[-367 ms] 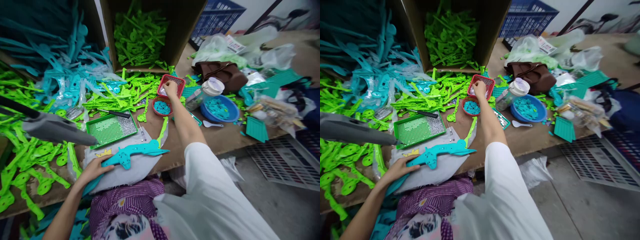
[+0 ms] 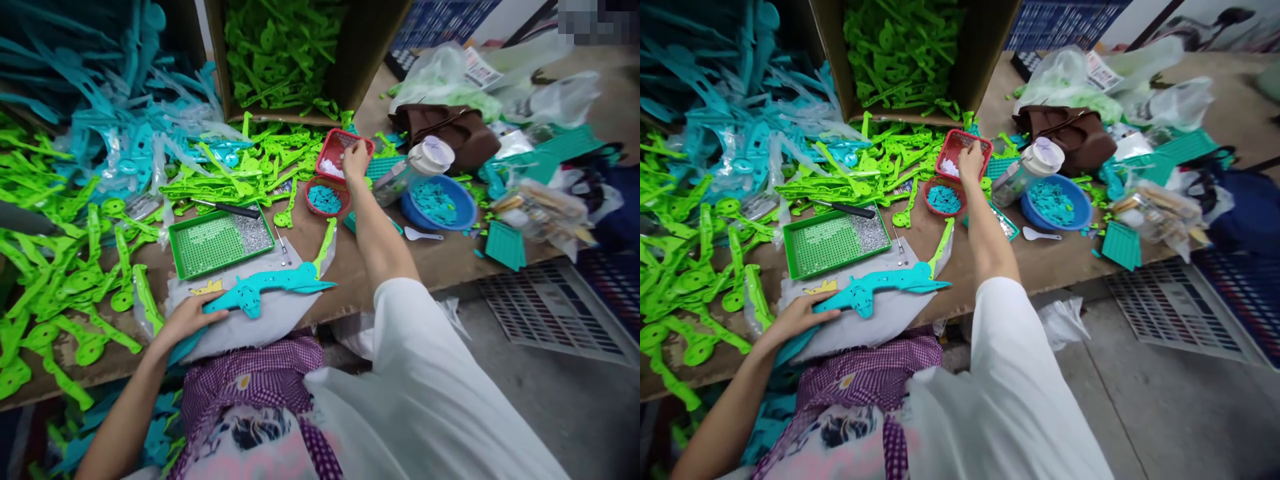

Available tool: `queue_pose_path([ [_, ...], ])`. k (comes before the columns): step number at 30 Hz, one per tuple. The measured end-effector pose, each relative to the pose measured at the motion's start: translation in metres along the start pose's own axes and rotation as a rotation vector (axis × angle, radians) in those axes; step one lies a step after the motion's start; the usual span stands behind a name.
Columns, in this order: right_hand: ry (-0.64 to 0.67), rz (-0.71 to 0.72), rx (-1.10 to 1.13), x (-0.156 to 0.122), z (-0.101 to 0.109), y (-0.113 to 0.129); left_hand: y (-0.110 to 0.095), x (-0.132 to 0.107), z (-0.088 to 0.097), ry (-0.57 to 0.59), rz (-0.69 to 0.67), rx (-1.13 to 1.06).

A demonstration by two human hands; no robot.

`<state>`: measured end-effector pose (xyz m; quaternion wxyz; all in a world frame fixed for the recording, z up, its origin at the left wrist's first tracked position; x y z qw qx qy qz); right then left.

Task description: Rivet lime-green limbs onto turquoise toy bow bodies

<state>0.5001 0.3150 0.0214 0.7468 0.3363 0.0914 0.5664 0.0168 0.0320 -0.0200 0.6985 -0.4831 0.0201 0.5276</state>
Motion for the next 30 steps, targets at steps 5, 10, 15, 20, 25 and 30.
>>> queue_pose_path([
  [5, 0.038, -0.171, 0.139, -0.030, 0.020, 0.016, -0.003, -0.001, 0.000, -0.002, -0.017, -0.025],
  [10, 0.410, 0.087, 0.349, -0.196, 0.030, 0.081, -0.002, -0.002, -0.001, -0.011, -0.004, -0.035],
  [15, 0.884, 0.110, 0.400, -0.324, 0.008, 0.110, -0.006, -0.003, 0.000, 0.002, -0.010, -0.026],
  [20, 0.913, 0.199, 0.159, -0.316, 0.003, 0.116, -0.010, -0.004, 0.001, -0.015, -0.006, -0.008],
  [25, 0.942, 0.265, -0.023, -0.314, -0.003, 0.124, -0.007, -0.003, -0.001, -0.026, -0.028, -0.024],
  [30, 0.991, 0.304, -0.272, -0.315, -0.012, 0.132, -0.007, -0.002, 0.000, -0.013, -0.033, -0.042],
])
Point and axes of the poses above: each hand's wrist, its own x-axis towards the middle knuckle, its own z-axis out of the back of the hand, y = z × x, the point moved 4 cm from there along x, towards the middle knuckle, and after that the axes turned 5 degrees about y, right-handed, at the moved point
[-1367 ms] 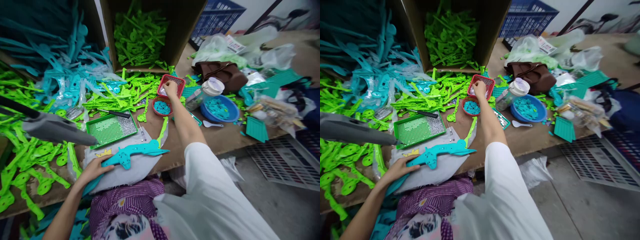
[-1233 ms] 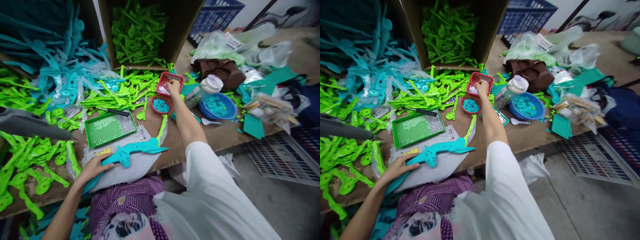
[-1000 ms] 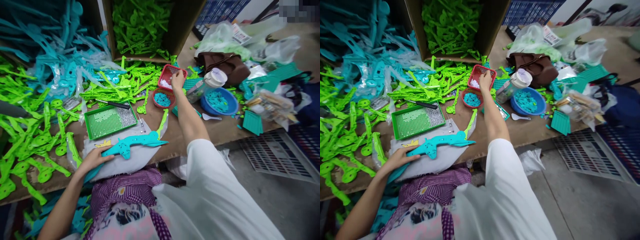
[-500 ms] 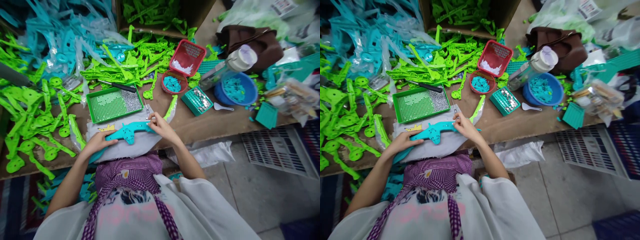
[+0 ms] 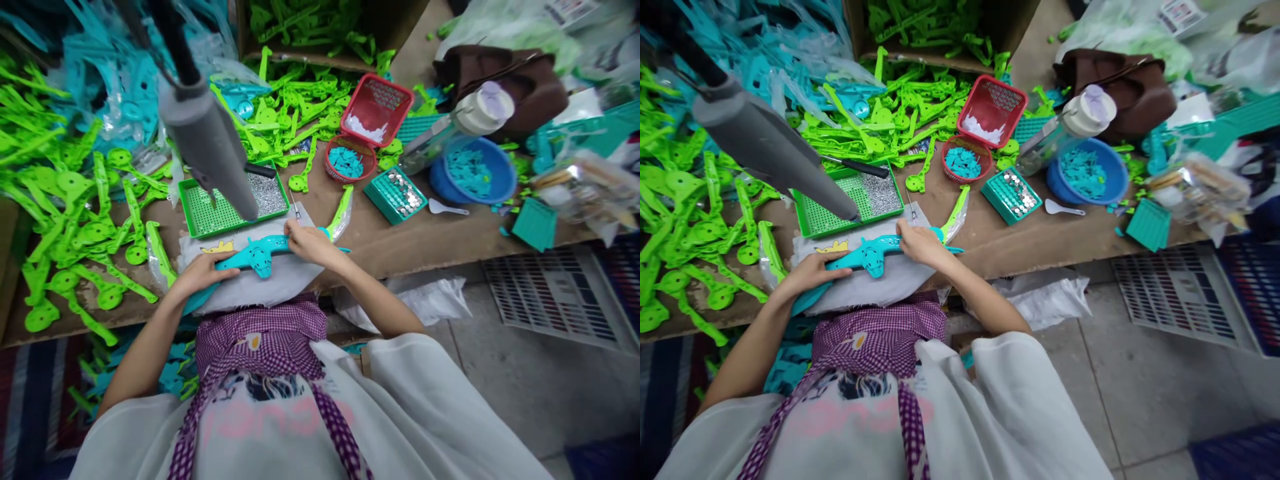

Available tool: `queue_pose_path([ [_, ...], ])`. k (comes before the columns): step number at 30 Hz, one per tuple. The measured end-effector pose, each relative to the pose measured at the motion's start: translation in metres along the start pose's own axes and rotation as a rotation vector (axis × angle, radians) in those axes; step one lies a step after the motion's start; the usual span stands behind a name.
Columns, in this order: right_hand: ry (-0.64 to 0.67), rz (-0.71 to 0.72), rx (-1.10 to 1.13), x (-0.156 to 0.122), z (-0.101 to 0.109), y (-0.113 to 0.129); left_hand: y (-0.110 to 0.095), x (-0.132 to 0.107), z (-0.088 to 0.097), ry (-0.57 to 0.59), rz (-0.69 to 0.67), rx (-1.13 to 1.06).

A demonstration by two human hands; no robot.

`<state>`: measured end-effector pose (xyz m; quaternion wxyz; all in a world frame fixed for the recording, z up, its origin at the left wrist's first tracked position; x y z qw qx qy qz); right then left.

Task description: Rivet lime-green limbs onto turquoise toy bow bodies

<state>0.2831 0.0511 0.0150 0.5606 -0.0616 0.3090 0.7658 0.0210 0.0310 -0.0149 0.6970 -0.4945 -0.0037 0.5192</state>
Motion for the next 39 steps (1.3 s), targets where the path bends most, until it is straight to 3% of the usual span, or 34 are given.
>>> queue_pose_path([
  [3, -0.017, -0.025, -0.037, -0.008, 0.002, -0.001, -0.004, 0.000, 0.000, 0.007, -0.058, -0.005],
  [8, -0.225, -0.107, 0.089, -0.027, -0.005, -0.006, -0.002, 0.000, 0.001, -0.001, -0.059, 0.029],
  [11, -0.286, -0.178, 0.082, -0.026, -0.014, -0.007, 0.000, 0.001, 0.003, 0.003, -0.046, 0.045],
  [15, -0.345, -0.033, 0.279, -0.043, -0.017, -0.007, -0.007, -0.010, -0.001, -0.077, -0.066, 0.113],
  [17, -0.509, 0.006, 0.485, -0.065, -0.008, -0.013, -0.015, -0.024, -0.007, -0.208, -0.109, 0.209],
  [21, -1.065, -0.188, 0.674, -0.103, 0.020, -0.035, -0.028, -0.056, -0.020, -0.523, -0.108, 0.420],
  [23, -1.153, -0.173, 0.664, -0.099, 0.029, -0.038, -0.028, -0.066, -0.024, -0.631, -0.071, 0.489],
  [25, -1.065, -0.129, 0.648, -0.084, 0.033, -0.035, -0.026, -0.068, -0.026, -0.684, -0.039, 0.543],
  [27, -0.968, -0.115, 0.624, -0.069, 0.036, -0.024, -0.022, -0.063, -0.031, -0.659, -0.041, 0.582],
  [30, -0.880, -0.003, 0.468, -0.043, 0.049, 0.014, -0.020, -0.052, -0.038, -0.571, -0.077, 0.595],
  [32, -0.738, 0.146, 0.242, -0.006, 0.062, 0.047, -0.020, -0.047, -0.040, -0.534, -0.092, 0.590],
  [34, -0.594, 0.167, -0.033, 0.043, 0.071, 0.069, -0.021, -0.045, -0.039, -0.508, -0.099, 0.590],
  [37, -0.399, 0.071, -0.254, 0.113, 0.077, 0.074, -0.020, -0.045, -0.038, -0.494, -0.092, 0.575],
  [39, -0.328, 0.063, -0.274, 0.138, 0.076, 0.072, -0.018, -0.045, -0.039, -0.515, -0.076, 0.550],
])
Point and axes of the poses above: each hand's wrist, its own x-axis towards the middle knuckle, its own z-axis out of the back of the hand, y = z × x, the point moved 4 cm from there along x, towards the middle knuckle, and after that the axes turned 5 degrees about y, right-handed, at the moved point
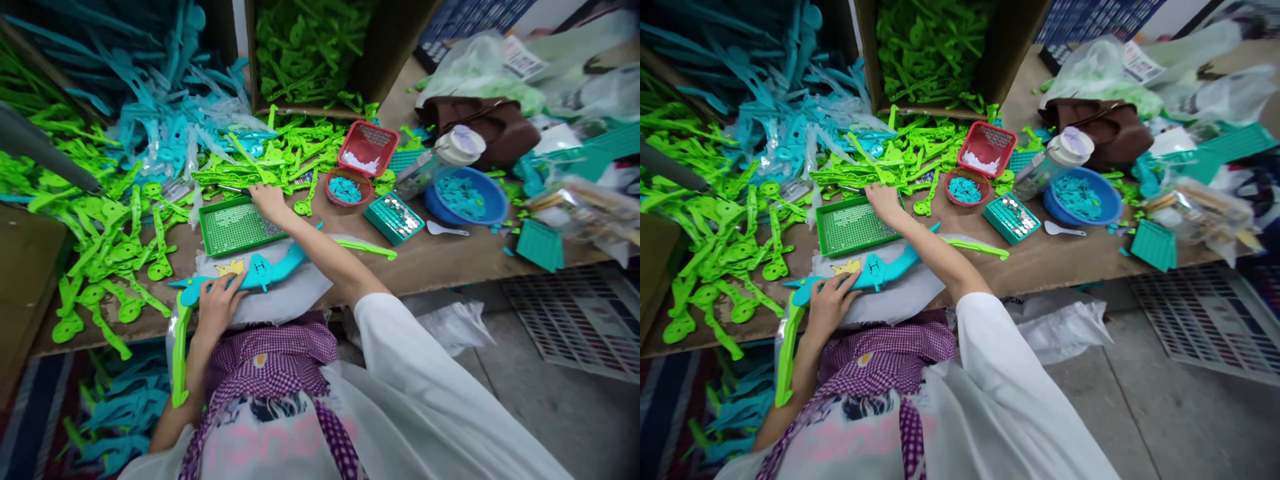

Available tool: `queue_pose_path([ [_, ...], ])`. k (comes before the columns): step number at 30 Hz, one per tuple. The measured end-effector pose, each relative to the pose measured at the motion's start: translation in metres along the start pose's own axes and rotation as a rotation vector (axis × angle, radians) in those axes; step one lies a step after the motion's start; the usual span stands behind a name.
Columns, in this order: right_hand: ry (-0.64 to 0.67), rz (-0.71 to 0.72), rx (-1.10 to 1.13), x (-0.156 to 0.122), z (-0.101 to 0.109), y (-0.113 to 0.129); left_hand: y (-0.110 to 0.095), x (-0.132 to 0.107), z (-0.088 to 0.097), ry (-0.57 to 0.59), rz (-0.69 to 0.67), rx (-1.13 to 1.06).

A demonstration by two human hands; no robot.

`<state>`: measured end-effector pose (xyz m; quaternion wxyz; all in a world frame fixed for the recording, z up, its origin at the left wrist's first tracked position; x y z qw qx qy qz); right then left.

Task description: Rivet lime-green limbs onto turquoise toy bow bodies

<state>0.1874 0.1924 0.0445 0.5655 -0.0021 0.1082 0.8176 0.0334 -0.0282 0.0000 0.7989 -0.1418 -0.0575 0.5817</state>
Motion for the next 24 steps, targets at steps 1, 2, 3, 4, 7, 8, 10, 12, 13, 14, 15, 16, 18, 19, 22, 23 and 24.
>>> queue_pose_path([
  [1, 0.006, 0.009, 0.011, 0.005, -0.002, -0.001, 0.000, -0.001, -0.002, -0.015, 0.012, -0.011],
  [2, -0.002, 0.021, 0.037, 0.006, -0.002, -0.002, 0.000, -0.002, -0.004, -0.037, 0.023, -0.022],
  [3, -0.012, 0.031, 0.088, 0.005, -0.001, -0.002, 0.000, -0.002, -0.007, -0.065, 0.031, -0.031],
  [4, -0.007, 0.040, 0.179, 0.003, 0.000, -0.003, -0.001, -0.002, -0.009, -0.098, 0.037, -0.038],
  [7, 0.110, 0.031, 0.701, -0.008, 0.000, -0.003, -0.002, -0.003, -0.010, -0.247, 0.026, -0.050],
  [8, 0.161, 0.024, 0.911, -0.014, -0.003, -0.001, -0.002, -0.003, -0.009, -0.298, 0.008, -0.057],
  [10, 0.221, 0.024, 1.260, -0.032, -0.012, 0.006, -0.001, -0.005, -0.005, -0.387, -0.045, -0.099],
  [12, 0.186, 0.041, 1.452, -0.057, -0.025, 0.015, 0.003, -0.009, 0.000, -0.467, -0.075, -0.191],
  [13, 0.131, 0.041, 1.490, -0.072, -0.033, 0.019, 0.005, -0.011, 0.002, -0.509, -0.071, -0.255],
  [14, 0.062, 0.023, 1.494, -0.086, -0.042, 0.021, 0.008, -0.013, 0.003, -0.555, -0.056, -0.328],
  [15, -0.005, -0.005, 1.468, -0.099, -0.050, 0.021, 0.010, -0.015, 0.003, -0.600, -0.033, -0.411],
  [16, -0.078, -0.029, 1.412, -0.110, -0.056, 0.020, 0.012, -0.017, 0.002, -0.648, -0.004, -0.505],
  [18, -0.203, -0.043, 1.222, -0.122, -0.063, 0.015, 0.018, -0.020, -0.002, -0.763, 0.064, -0.740],
  [19, -0.248, -0.033, 1.094, -0.123, -0.062, 0.012, 0.022, -0.023, -0.004, -0.832, 0.107, -0.886],
  [22, -0.282, -0.052, 0.663, -0.115, -0.057, 0.001, 0.040, -0.032, -0.005, -0.999, 0.240, -1.383],
  [23, -0.271, -0.088, 0.535, -0.111, -0.056, -0.003, 0.047, -0.036, -0.004, -1.011, 0.282, -1.552],
  [24, -0.255, -0.125, 0.430, -0.109, -0.055, -0.006, 0.055, -0.040, -0.001, -0.997, 0.321, -1.713],
])
Point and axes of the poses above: each hand's wrist, its own x-axis towards the middle knuckle, its own z-axis out of the back of the hand, y = z × x, the point moved 4 cm from there along x, towards the middle knuckle, and after that the axes turned 5 degrees about y, right-handed, at the moved point
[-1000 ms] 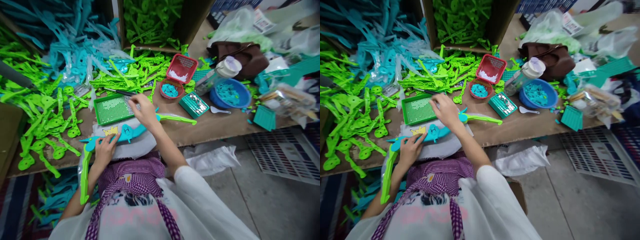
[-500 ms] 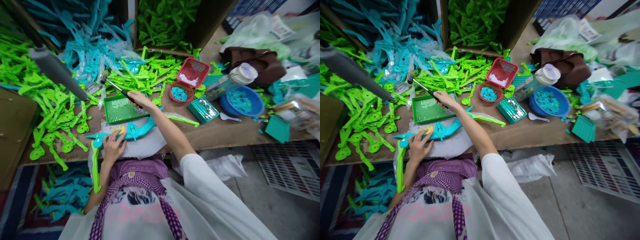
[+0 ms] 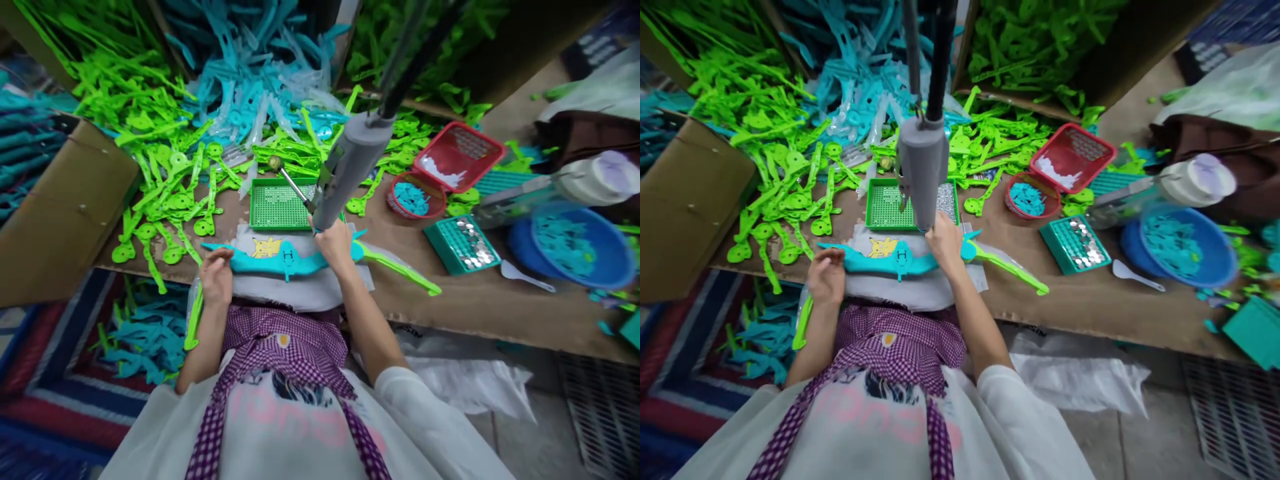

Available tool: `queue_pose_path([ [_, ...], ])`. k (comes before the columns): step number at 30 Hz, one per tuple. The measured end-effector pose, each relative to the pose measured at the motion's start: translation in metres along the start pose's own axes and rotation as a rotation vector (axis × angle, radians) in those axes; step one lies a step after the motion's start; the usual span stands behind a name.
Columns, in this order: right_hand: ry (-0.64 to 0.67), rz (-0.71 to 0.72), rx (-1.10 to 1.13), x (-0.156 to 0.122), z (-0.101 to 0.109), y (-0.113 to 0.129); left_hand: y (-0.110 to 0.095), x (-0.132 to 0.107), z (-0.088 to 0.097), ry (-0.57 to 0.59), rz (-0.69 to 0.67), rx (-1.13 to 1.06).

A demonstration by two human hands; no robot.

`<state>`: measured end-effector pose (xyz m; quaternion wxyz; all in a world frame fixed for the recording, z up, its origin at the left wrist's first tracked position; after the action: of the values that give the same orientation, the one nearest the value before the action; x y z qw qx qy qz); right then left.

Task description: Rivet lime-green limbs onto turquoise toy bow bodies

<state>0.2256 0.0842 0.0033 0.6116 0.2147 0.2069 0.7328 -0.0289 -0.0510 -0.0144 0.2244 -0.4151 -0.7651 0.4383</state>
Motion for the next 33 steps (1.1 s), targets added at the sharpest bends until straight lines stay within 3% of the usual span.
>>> queue_pose_path([
  [4, -0.004, -0.003, -0.208, -0.001, -0.002, 0.007, -0.024, 0.009, 0.021, -0.022, 0.284, -0.252],
  [9, 0.028, 0.055, -0.291, 0.003, -0.012, 0.026, -0.030, -0.015, 0.021, 0.121, 0.288, 0.004],
  [11, 0.025, 0.069, -0.325, 0.012, -0.013, 0.025, -0.018, -0.032, 0.013, 0.219, 0.319, 0.178],
  [12, 0.011, 0.085, -0.339, 0.017, -0.012, 0.023, -0.009, -0.042, 0.008, 0.302, 0.396, 0.243],
  [15, -0.086, 0.142, -0.374, 0.019, 0.000, 0.017, 0.018, -0.066, -0.008, 0.618, 0.772, 0.312],
  [17, -0.163, 0.180, -0.372, 0.004, 0.009, 0.018, 0.027, -0.074, -0.016, 0.759, 0.957, 0.298],
  [19, -0.158, 0.283, -0.350, -0.023, 0.010, 0.028, 0.032, -0.076, -0.020, 0.809, 1.055, 0.286],
  [22, 0.078, 0.571, -0.346, -0.064, -0.014, 0.051, 0.035, -0.075, -0.020, 0.834, 1.136, 0.289],
  [26, 0.260, 0.561, -0.343, -0.076, -0.044, 0.058, 0.027, -0.074, -0.007, 0.840, 1.257, 0.239],
  [29, 0.346, 0.546, -0.318, -0.069, -0.047, 0.052, 0.006, -0.058, 0.015, 0.663, 1.228, 0.107],
  [33, 0.381, 0.566, -0.289, -0.073, -0.037, 0.046, -0.026, -0.028, 0.042, 0.359, 1.039, -0.171],
])
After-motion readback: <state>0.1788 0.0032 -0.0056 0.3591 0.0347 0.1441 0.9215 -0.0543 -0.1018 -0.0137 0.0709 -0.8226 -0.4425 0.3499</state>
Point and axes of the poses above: each hand's wrist, its own x-axis towards the middle knuckle, its own z-axis out of the back of the hand, y = z × x, the point moved 4 cm from there along x, towards the middle knuckle, and after that the axes turned 5 degrees about y, right-handed, at the moved point
